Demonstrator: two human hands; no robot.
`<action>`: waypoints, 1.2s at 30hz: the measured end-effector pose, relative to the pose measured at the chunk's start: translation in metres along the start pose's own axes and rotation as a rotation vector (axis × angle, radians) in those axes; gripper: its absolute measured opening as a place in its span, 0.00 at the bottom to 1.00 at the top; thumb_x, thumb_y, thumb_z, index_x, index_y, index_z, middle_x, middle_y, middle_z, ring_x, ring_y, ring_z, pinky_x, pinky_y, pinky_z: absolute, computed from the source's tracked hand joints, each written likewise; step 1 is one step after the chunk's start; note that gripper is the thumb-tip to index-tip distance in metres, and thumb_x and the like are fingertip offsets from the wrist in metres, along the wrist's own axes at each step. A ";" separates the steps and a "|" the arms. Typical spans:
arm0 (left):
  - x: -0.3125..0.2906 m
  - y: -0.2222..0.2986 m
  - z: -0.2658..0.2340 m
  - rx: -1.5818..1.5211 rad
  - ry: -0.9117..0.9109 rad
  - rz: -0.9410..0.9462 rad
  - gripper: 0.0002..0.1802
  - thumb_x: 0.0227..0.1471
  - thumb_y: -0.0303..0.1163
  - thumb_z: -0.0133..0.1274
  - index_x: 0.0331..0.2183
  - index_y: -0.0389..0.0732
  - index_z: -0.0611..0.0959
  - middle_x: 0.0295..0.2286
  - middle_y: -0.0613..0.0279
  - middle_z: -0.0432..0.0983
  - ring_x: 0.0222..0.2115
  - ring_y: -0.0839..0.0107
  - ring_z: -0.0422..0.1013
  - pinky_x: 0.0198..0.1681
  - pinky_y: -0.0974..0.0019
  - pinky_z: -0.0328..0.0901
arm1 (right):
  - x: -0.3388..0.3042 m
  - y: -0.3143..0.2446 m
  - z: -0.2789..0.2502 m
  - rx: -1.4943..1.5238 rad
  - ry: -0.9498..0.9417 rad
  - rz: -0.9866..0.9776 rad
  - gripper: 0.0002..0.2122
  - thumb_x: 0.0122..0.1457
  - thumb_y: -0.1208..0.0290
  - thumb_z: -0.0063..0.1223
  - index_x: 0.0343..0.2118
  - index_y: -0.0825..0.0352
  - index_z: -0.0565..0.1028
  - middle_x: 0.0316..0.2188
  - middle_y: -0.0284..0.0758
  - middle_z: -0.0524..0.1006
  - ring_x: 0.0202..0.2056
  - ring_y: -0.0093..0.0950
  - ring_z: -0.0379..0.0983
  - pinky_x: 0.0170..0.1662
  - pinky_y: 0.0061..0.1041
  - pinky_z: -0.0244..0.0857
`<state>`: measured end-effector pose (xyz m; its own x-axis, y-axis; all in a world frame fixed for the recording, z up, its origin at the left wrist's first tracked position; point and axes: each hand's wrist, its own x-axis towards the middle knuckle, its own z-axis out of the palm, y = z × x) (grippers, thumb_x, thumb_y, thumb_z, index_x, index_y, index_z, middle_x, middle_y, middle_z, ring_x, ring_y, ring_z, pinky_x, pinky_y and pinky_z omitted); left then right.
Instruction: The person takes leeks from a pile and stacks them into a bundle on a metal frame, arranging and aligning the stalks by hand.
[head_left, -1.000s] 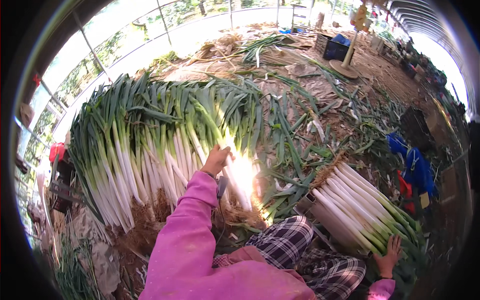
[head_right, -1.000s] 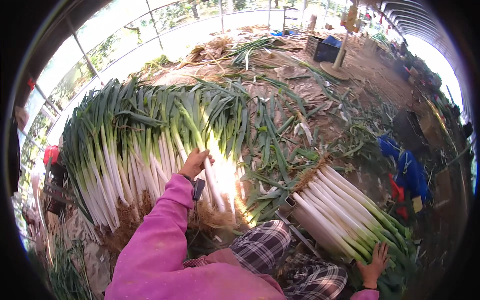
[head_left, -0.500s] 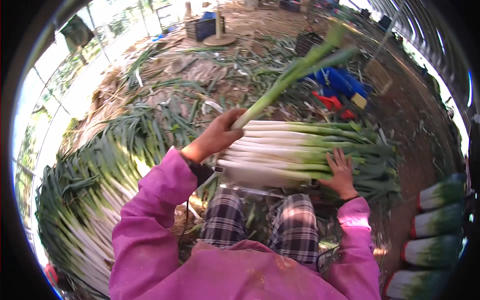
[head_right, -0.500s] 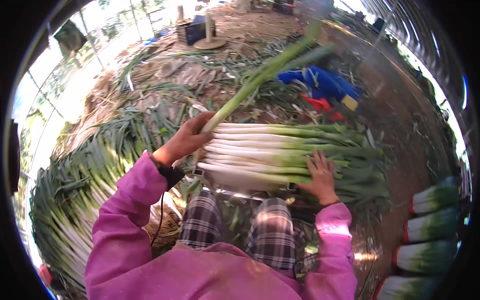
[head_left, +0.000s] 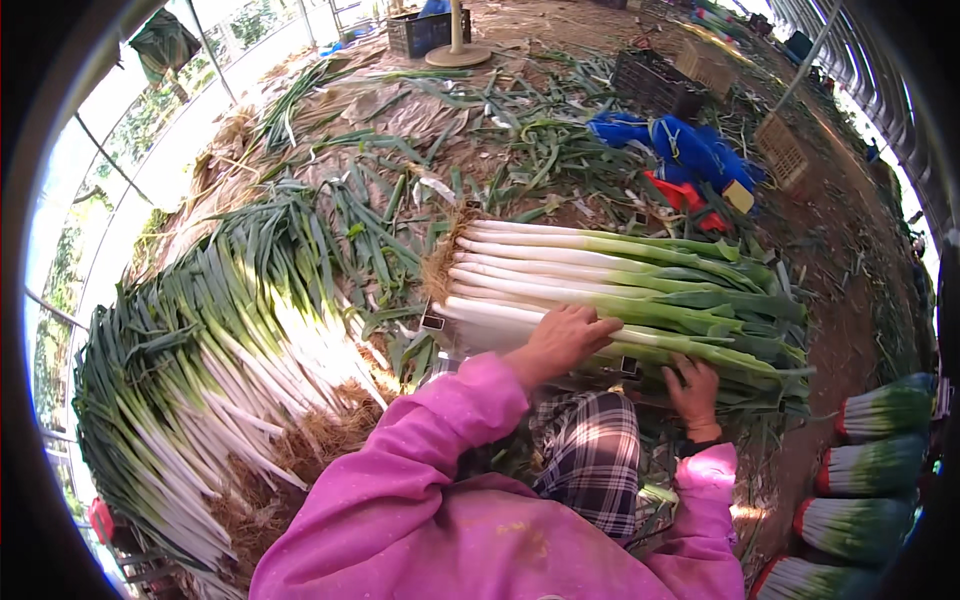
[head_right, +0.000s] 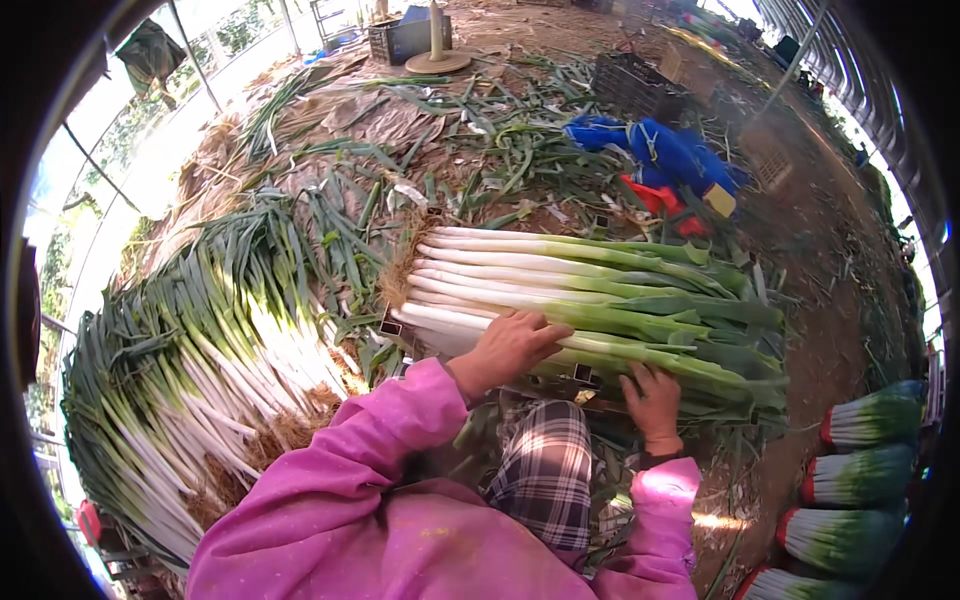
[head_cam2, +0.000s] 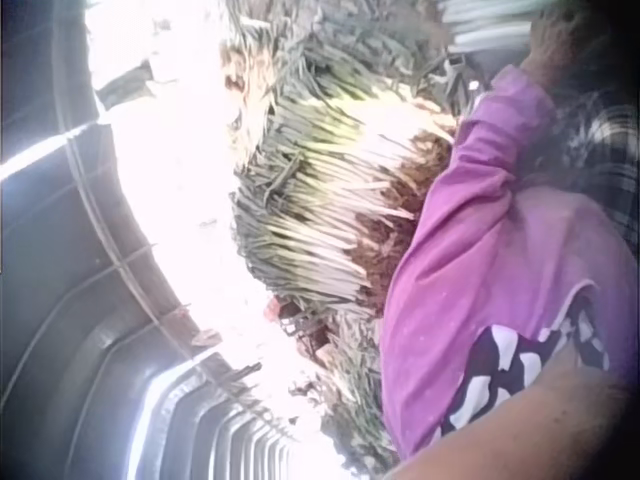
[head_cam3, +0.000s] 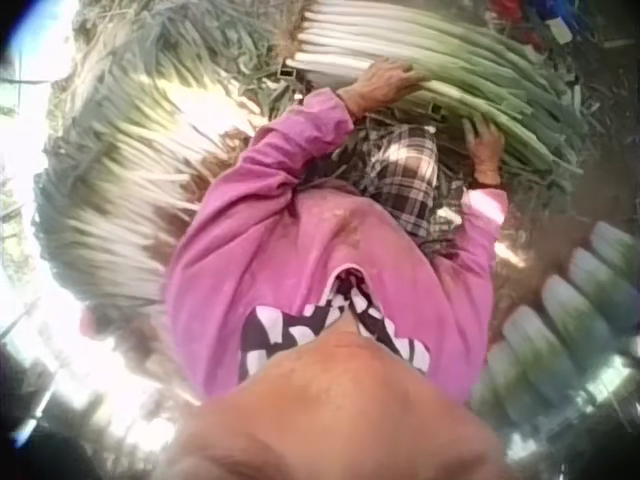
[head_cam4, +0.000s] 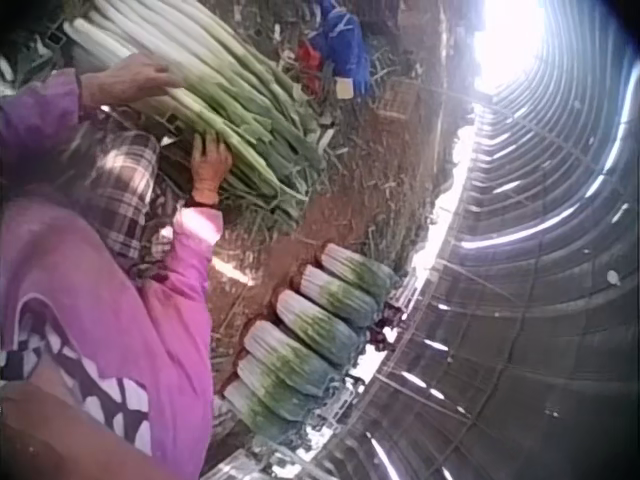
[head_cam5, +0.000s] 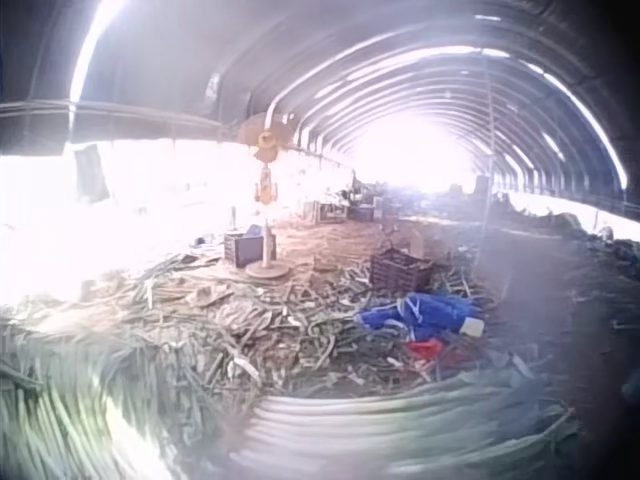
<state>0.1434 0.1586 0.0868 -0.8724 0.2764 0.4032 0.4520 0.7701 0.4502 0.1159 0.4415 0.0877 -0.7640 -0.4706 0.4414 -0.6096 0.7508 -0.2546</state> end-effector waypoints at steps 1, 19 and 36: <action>-0.002 -0.008 0.001 0.001 0.005 -0.008 0.17 0.51 0.40 0.53 0.44 0.51 0.78 0.29 0.58 0.72 0.32 0.58 0.70 0.35 0.57 0.64 | 0.003 0.002 -0.005 0.043 0.009 -0.019 0.12 0.47 0.66 0.60 0.34 0.64 0.78 0.31 0.40 0.77 0.32 0.41 0.73 0.36 0.36 0.67; -0.014 -0.027 0.020 0.094 -0.030 -0.207 0.17 0.51 0.44 0.51 0.44 0.55 0.78 0.34 0.57 0.69 0.41 0.60 0.66 0.41 0.55 0.62 | 0.029 -0.040 -0.003 -0.240 -0.033 -0.067 0.16 0.49 0.68 0.56 0.43 0.60 0.75 0.43 0.33 0.71 0.50 0.34 0.64 0.60 0.48 0.47; -0.403 -0.199 -0.163 0.700 0.511 -1.321 0.26 0.48 0.36 0.54 0.46 0.31 0.73 0.46 0.38 0.66 0.52 0.45 0.57 0.55 0.54 0.56 | 0.009 -0.003 0.043 -0.263 -0.125 -0.225 0.21 0.55 0.58 0.47 0.49 0.63 0.70 0.47 0.41 0.68 0.51 0.42 0.61 0.57 0.50 0.45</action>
<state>0.4353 -0.1994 -0.0354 -0.3482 -0.8810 0.3203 -0.8434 0.4436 0.3032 0.1017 0.4149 0.0552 -0.6472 -0.6781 0.3484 -0.7021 0.7082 0.0741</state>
